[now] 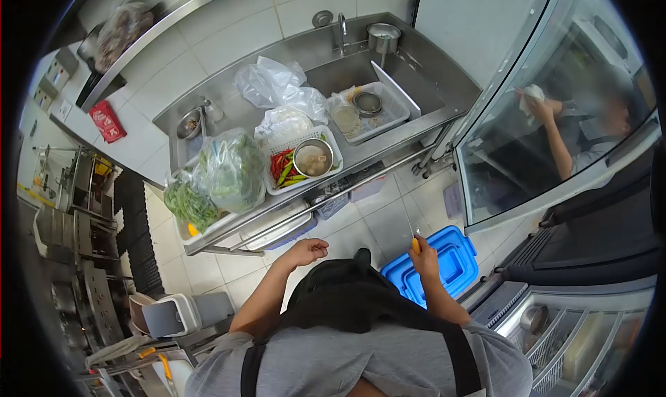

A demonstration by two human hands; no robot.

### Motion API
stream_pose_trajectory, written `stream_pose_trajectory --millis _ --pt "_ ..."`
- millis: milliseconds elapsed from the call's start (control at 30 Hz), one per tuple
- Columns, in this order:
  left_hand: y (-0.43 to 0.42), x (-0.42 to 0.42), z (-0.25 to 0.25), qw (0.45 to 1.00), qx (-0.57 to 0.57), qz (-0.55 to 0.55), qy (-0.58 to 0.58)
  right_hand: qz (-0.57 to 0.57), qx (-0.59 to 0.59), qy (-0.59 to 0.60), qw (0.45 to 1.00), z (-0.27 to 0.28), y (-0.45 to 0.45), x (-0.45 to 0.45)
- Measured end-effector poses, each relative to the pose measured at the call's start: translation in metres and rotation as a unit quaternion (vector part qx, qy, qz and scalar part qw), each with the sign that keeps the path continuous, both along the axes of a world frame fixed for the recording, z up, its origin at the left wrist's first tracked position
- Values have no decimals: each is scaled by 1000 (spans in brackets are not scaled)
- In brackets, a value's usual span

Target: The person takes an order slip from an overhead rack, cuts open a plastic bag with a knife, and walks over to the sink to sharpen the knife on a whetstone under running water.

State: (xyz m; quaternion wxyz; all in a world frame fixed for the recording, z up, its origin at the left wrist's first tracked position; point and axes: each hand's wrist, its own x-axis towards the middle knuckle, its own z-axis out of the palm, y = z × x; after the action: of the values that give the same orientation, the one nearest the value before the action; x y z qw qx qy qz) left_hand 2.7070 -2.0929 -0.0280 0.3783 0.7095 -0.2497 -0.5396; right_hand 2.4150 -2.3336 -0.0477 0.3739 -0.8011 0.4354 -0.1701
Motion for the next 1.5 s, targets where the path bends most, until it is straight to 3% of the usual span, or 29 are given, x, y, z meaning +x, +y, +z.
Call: stream_pose_trajectory --millis 200,333,400,500,667,767,833,1033,1133,1267,1300,1500 --pt "-37 54 59 999 1 15 46 -14 49 4 999 5 -59 49" --pt "-91 101 123 1000 -13 -20 -7 -39 36 -21 998 -2 -92 73" --pt "-128 119 161 988 -65 -85 -108 -40 33 -9 999 -2 -102 78" --pt "-177 163 156 982 -140 -110 -66 -82 14 -2 997 8 -124 99" --pt "-286 193 198 956 -204 -120 -171 -77 -4 -25 997 13 -161 115" --pt "-355 195 255 917 -231 -150 -289 -82 -15 -34 996 26 -187 123" --pt "-403 199 281 824 -360 -167 -405 -84 -1 -37 996 28 -205 126" --pt "-582 197 365 734 -431 -44 -524 -39 44 -17 998 30 -283 129" --pt "-702 220 405 731 -350 6 -586 -6 36 -24 999 32 -328 122" --pt "-841 269 447 667 -180 98 -716 6 29 -33 999 30 -380 112" --pt "-856 271 456 668 -183 100 -715 6 25 -40 999 30 -389 109" --pt "-920 267 485 756 -28 134 -640 0 42 -43 998 41 -429 98"
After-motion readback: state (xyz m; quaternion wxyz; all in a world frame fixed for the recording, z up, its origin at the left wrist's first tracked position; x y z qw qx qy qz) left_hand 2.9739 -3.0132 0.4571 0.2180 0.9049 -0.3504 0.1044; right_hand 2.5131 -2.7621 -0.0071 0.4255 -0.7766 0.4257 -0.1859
